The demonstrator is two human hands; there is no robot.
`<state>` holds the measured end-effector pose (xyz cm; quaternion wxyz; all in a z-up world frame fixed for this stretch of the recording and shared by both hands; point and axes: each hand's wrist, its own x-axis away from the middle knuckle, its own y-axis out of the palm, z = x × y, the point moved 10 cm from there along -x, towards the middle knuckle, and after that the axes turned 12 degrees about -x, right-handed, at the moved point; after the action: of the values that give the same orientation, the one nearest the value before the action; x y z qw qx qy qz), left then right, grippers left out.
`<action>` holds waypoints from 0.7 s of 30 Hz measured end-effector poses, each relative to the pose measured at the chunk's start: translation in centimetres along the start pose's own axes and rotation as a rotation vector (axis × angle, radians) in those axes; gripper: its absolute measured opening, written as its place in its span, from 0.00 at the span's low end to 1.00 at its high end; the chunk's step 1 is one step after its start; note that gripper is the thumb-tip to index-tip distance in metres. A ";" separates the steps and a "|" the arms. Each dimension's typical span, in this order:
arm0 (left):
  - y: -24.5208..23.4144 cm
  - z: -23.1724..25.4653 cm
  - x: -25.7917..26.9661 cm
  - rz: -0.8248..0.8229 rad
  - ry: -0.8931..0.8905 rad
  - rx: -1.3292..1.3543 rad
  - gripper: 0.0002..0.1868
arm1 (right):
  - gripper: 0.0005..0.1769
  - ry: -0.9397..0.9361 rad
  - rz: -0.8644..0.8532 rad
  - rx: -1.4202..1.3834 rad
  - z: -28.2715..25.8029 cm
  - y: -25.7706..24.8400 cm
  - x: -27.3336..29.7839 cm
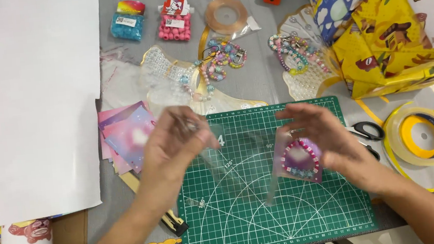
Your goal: Assembling beaded keychains onto backing cards and placing them into plastic sleeves for packaging.
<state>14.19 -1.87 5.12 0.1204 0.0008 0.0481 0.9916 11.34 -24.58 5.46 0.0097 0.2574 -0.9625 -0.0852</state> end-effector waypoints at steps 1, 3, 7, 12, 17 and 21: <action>0.3 -0.5 0.2 -0.001 -0.003 -0.001 0.08 | 0.50 0.001 0.001 -0.003 0.5 0.1 0.0; 1.7 -0.8 0.5 -0.087 0.067 0.100 0.10 | 0.57 0.068 -0.117 -0.200 2.1 1.5 0.2; 1.3 -1.3 0.3 -0.071 0.033 0.090 0.11 | 0.44 0.116 -0.043 -0.277 3.9 1.0 0.3; 0.7 -1.7 -0.3 -0.083 0.000 0.105 0.11 | 0.06 0.138 0.172 -0.123 4.5 -2.4 1.6; -1.5 -0.7 -0.8 -0.089 -0.026 -0.126 0.08 | 0.07 0.087 0.222 -0.033 3.7 -3.8 2.1; -4.5 2.0 -1.2 -0.030 0.256 -0.433 0.10 | 0.06 -0.001 0.318 0.111 2.0 -5.1 2.7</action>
<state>16.50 2.39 6.70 0.1255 -0.1513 -0.1504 0.9689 11.42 -29.94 2.55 0.0083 0.1016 -0.9944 -0.0293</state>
